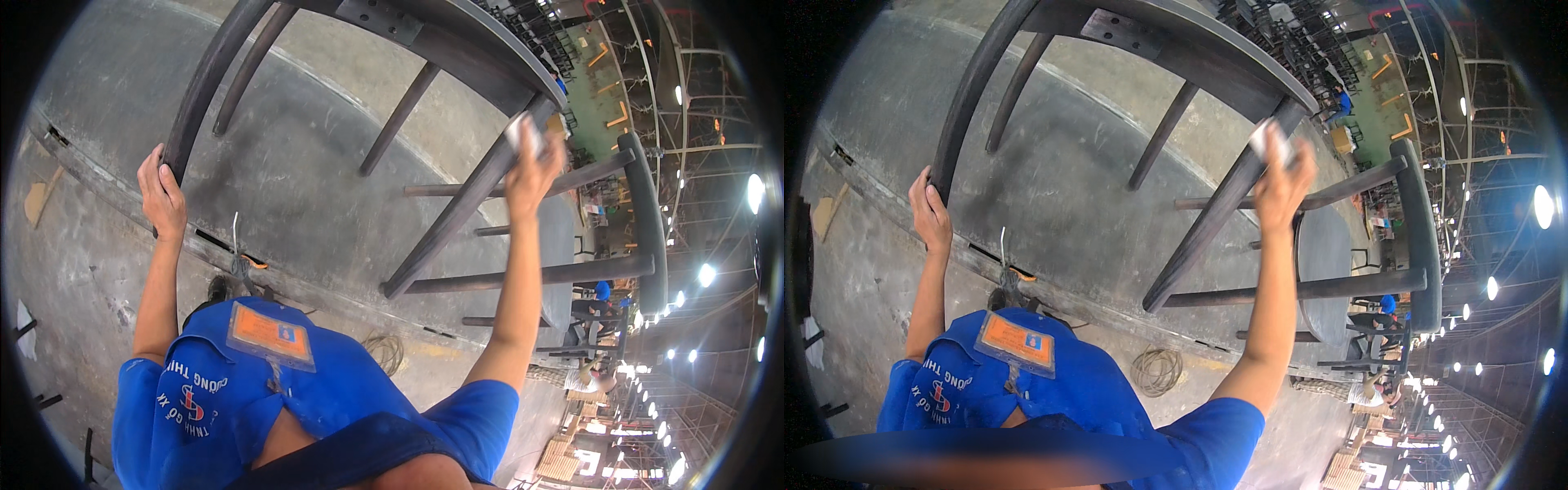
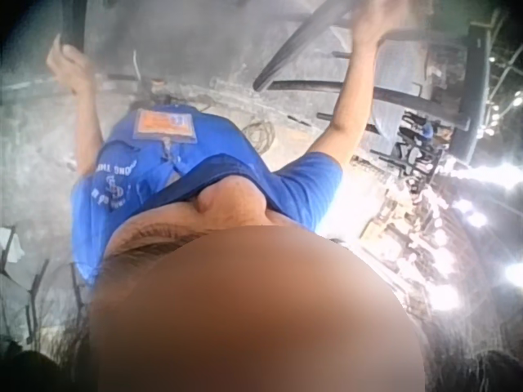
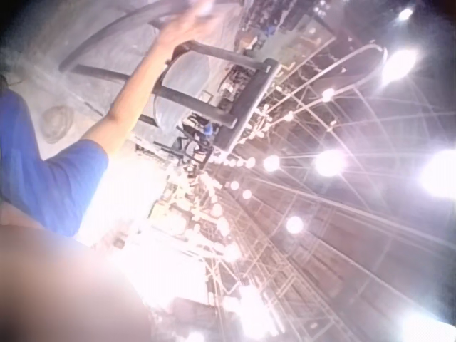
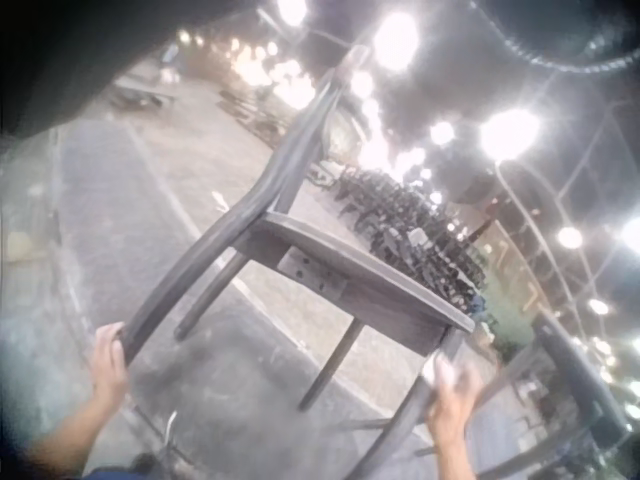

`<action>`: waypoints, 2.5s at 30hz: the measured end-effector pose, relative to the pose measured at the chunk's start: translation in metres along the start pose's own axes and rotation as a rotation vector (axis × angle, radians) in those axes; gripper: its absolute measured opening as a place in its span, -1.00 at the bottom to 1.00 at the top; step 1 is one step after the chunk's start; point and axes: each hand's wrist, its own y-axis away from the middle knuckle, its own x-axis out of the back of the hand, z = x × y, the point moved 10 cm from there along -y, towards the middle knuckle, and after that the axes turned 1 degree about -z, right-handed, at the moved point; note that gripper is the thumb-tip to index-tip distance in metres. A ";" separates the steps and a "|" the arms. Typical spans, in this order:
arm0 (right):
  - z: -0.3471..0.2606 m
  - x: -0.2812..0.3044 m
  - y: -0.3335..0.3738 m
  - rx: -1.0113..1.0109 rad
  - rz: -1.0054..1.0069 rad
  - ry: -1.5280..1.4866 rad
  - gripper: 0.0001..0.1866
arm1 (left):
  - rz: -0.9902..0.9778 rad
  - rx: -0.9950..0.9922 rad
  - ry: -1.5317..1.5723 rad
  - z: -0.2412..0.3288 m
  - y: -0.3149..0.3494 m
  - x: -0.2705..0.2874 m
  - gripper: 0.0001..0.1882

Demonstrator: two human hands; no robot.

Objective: The person marks a black chair with a white marker, drawing loops on the seat and lines on the legs. The chair is lifted, rotated, and repositioned to access different surfaces for marking.

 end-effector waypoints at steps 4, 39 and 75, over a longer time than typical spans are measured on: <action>-0.013 0.000 0.023 0.100 -0.047 -0.171 -0.22 | 0.010 0.019 -0.016 -0.001 0.000 0.001 -0.65; -0.061 -0.021 0.045 0.296 -0.288 0.045 -0.34 | 0.041 -0.042 -0.071 -0.001 -0.024 0.001 -0.67; -0.067 -0.050 0.114 0.134 -0.261 0.145 -0.48 | 0.022 0.035 -0.067 -0.007 -0.073 -0.019 -0.61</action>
